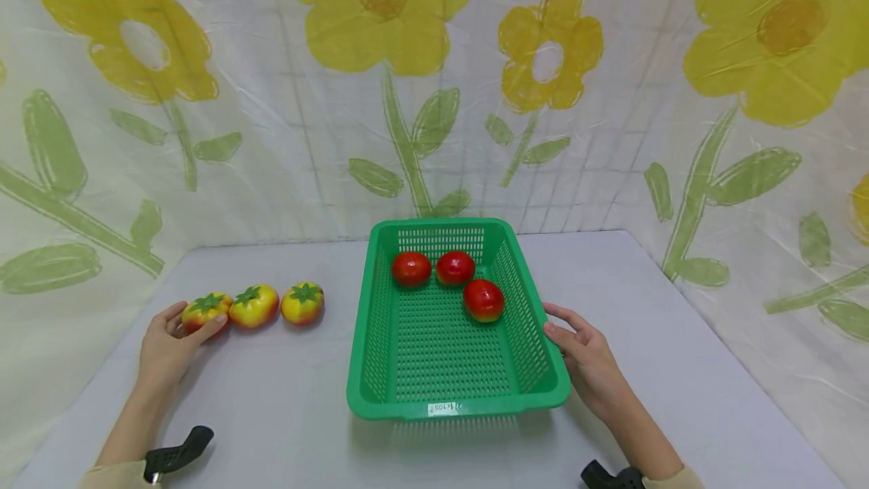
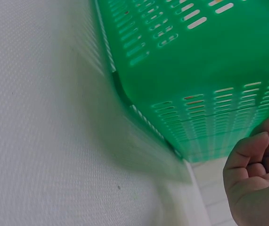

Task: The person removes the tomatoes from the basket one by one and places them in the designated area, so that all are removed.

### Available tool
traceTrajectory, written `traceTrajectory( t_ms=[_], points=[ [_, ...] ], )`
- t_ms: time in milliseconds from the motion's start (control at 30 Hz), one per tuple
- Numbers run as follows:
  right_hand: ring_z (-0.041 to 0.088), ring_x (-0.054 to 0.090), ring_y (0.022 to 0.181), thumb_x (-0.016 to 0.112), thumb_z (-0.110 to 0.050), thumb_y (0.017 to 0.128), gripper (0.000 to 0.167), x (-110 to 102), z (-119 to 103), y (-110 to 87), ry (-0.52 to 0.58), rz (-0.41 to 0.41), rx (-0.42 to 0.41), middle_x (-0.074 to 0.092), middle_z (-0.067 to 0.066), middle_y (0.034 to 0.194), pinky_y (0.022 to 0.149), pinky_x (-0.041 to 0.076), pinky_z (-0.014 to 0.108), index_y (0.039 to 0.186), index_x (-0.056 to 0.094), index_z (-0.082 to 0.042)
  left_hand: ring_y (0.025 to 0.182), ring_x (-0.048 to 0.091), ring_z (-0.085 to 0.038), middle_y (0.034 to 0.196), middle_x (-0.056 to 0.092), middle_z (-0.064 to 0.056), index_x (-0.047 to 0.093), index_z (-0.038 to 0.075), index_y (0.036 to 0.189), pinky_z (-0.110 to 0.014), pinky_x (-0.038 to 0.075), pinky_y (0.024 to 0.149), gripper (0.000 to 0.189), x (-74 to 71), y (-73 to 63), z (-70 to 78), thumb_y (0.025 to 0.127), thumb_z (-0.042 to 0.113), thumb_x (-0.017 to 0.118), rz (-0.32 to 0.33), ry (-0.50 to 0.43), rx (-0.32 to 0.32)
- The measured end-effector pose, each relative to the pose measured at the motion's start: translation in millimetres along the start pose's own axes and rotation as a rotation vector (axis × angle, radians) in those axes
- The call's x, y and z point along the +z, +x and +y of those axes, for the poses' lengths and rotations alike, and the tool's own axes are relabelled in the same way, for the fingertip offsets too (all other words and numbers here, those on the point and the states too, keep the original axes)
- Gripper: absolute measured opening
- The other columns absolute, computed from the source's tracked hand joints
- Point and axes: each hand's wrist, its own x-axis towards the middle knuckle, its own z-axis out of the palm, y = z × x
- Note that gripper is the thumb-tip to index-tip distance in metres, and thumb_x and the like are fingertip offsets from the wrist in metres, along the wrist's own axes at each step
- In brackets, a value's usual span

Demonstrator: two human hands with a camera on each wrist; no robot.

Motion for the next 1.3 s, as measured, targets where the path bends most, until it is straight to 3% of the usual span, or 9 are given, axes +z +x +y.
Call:
traceTrajectory(
  t_ms=[267, 1300],
  points=[
    [0.021, 0.069, 0.094, 0.059, -0.017, 0.1, 0.055, -0.5, 1.0, 0.5, -0.006, 0.01, 0.001, 0.069, 0.013, 0.113, 0.082, 0.056, 0.034, 0.146, 0.035, 0.0, 0.143, 0.014, -0.044, 0.159, 0.009, -0.026, 0.006, -0.001, 0.156, -0.057, 0.017, 0.113, 0.108, 0.4, -1.8, 1.7, 0.087, 0.051, 0.07, -0.019, -0.019, 0.002],
    [0.022, 0.07, 0.093, 0.059, -0.017, 0.101, 0.054, -0.1, 0.5, -0.5, -0.001, 0.004, 0.001, 0.069, 0.014, 0.112, 0.082, 0.056, 0.034, 0.146, 0.035, -0.001, 0.141, 0.018, -0.046, 0.158, 0.011, -0.029, 0.008, -0.003, 0.155, -0.058, 0.021, 0.111, 0.105, 0.9, -0.2, 1.7, 0.089, 0.054, 0.066, -0.013, 0.013, -0.012]
  ],
)
